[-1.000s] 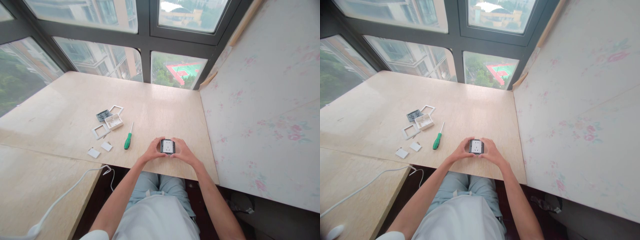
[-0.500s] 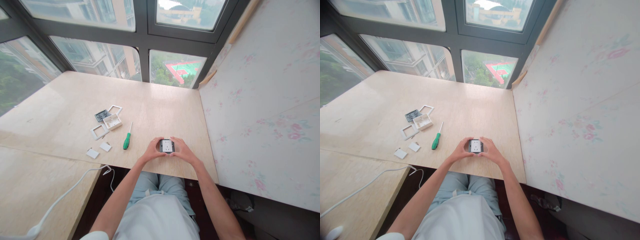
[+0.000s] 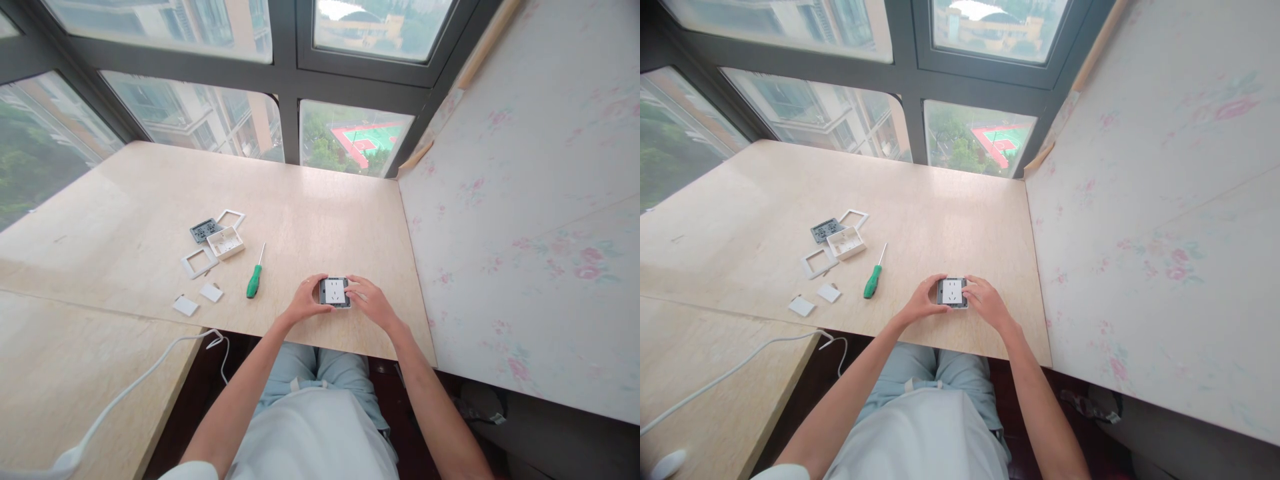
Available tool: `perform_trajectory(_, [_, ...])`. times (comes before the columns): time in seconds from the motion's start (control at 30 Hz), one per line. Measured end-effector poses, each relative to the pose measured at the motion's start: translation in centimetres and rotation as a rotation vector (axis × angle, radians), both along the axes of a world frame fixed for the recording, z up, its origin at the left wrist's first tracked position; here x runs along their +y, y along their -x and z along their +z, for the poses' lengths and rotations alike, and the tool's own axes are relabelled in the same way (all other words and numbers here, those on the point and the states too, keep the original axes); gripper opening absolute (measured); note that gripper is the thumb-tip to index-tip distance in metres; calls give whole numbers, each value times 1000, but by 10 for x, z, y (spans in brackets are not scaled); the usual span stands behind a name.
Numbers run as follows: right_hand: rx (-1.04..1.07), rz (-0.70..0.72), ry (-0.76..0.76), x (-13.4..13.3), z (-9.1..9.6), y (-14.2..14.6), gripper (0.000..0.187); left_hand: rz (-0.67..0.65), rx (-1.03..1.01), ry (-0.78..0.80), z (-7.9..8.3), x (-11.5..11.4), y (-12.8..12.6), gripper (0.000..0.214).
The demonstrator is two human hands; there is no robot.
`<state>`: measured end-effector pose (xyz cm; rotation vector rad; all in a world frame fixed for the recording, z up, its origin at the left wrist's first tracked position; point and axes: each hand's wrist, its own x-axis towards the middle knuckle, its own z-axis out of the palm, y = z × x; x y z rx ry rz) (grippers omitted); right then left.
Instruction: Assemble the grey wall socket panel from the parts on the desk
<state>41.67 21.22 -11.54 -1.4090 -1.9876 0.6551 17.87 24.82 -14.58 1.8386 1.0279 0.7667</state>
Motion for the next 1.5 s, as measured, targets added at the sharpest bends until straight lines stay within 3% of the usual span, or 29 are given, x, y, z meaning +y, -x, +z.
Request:
perform_trajectory(0.43, [-132, 16, -71, -8, -1, 0, 22, -2, -2, -30, -3, -1, 1, 88])
perform_trajectory(0.87, [-54, 9, -33, -10, -5, -2, 26, -2, -11, -20, 0, -2, 0, 87])
perform_trajectory(1.5, [-68, -23, -116, -20, -6, 5, 29, -10, 0, -32, 5, -2, 0, 86])
